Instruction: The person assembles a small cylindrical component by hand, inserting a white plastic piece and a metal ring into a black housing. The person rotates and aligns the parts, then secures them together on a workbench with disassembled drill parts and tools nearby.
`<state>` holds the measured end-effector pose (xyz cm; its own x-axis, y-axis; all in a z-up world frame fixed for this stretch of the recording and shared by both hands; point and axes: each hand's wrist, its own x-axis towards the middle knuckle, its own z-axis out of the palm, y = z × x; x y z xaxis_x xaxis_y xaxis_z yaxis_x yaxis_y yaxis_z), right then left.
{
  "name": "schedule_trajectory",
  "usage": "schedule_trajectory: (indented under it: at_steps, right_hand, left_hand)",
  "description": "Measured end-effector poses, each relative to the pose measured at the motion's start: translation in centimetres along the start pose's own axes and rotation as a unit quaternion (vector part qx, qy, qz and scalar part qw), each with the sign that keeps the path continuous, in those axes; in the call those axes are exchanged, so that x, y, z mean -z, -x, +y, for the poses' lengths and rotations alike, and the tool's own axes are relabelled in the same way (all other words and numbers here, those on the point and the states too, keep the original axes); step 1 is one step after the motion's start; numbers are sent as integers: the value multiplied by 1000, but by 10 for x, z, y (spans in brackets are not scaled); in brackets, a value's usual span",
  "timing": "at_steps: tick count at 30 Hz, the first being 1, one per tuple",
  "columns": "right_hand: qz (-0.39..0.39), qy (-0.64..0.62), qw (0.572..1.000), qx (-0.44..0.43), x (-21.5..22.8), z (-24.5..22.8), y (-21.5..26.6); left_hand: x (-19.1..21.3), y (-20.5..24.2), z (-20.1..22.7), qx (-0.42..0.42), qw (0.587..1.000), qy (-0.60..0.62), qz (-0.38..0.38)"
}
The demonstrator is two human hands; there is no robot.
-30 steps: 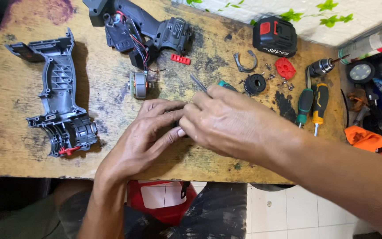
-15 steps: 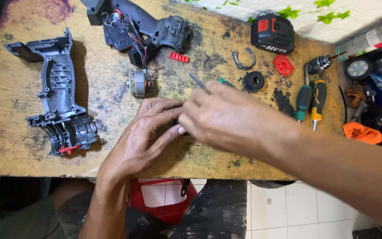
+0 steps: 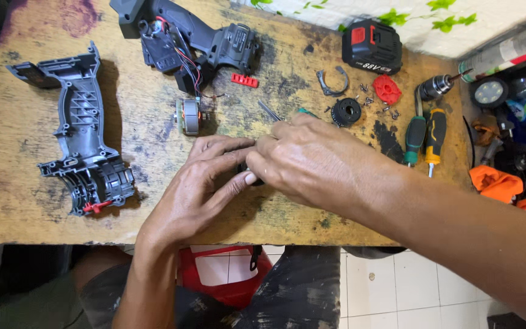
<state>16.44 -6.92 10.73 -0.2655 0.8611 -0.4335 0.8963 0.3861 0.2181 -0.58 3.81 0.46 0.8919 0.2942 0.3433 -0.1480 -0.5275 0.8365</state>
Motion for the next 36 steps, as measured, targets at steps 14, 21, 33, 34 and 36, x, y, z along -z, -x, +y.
schedule_trajectory:
  at_steps: [14,21,33,34,36]
  right_hand:
    - [168,22,985,-35,-24,-5,3]
    - [272,92,954,-84,-36,-19,2]
    - [339,-49,936,-82,-57,-26,26]
    - [340,-49,936,-82,-58,-23,27]
    - [345,-77,933,-61,-60,-22,27]
  left_hand:
    - [-23,-2,10,109,974,148,132]
    - [-37,2,16,78,959,132,240]
    - [-37,-2,32,63,980,17,190]
    - [-33,-5,34,63,980,16,190]
    - [-28,-8,39,107,982,-2,158]
